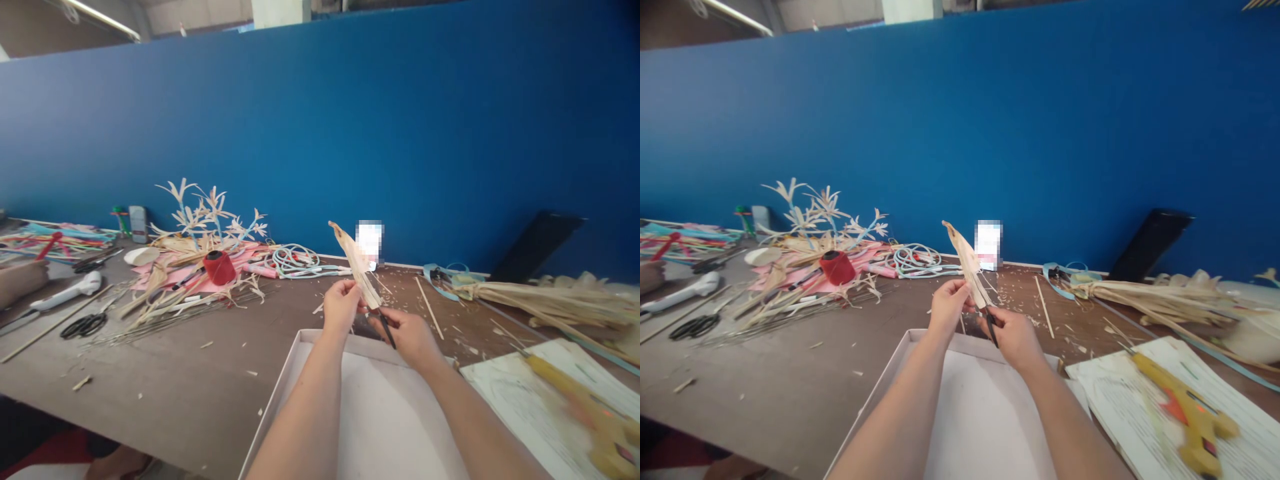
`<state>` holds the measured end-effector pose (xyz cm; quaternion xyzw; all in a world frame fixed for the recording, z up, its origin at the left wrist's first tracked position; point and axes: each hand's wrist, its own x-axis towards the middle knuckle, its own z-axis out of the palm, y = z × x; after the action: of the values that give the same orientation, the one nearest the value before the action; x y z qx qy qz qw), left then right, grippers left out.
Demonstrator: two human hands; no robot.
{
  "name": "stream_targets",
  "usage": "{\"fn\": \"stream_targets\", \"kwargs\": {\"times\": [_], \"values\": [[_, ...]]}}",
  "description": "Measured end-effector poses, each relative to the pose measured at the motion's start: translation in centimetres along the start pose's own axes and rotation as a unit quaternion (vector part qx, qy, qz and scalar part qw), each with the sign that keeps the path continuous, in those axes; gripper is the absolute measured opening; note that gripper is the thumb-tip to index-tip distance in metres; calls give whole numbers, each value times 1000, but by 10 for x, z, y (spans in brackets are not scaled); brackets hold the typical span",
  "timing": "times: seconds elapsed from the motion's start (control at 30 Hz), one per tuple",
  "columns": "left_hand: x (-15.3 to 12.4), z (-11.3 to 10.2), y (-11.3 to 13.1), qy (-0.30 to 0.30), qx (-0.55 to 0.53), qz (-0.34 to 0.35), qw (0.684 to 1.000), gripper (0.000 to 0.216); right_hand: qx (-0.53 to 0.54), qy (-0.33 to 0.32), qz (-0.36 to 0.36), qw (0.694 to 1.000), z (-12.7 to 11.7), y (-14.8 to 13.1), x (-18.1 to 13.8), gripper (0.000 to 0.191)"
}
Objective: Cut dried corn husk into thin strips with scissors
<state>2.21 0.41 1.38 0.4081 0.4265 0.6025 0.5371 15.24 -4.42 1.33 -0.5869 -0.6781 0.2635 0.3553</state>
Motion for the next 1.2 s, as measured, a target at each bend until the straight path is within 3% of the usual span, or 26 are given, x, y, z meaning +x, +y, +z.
{"fn": "stream_targets", "kwargs": {"times": [0.3,0.63,1.2], "values": [[0,-2,-1,-5,8,8,1000,17,-38,-8,-10,999,-1,0,-1,39],[2,-2,-5,-8,17,7,1000,16,-109,40,-11,993,1,5,-1,32],[2,-2,-3,0,11,9,1000,16,-56,15,-4,998,1,4,-1,35]]}}
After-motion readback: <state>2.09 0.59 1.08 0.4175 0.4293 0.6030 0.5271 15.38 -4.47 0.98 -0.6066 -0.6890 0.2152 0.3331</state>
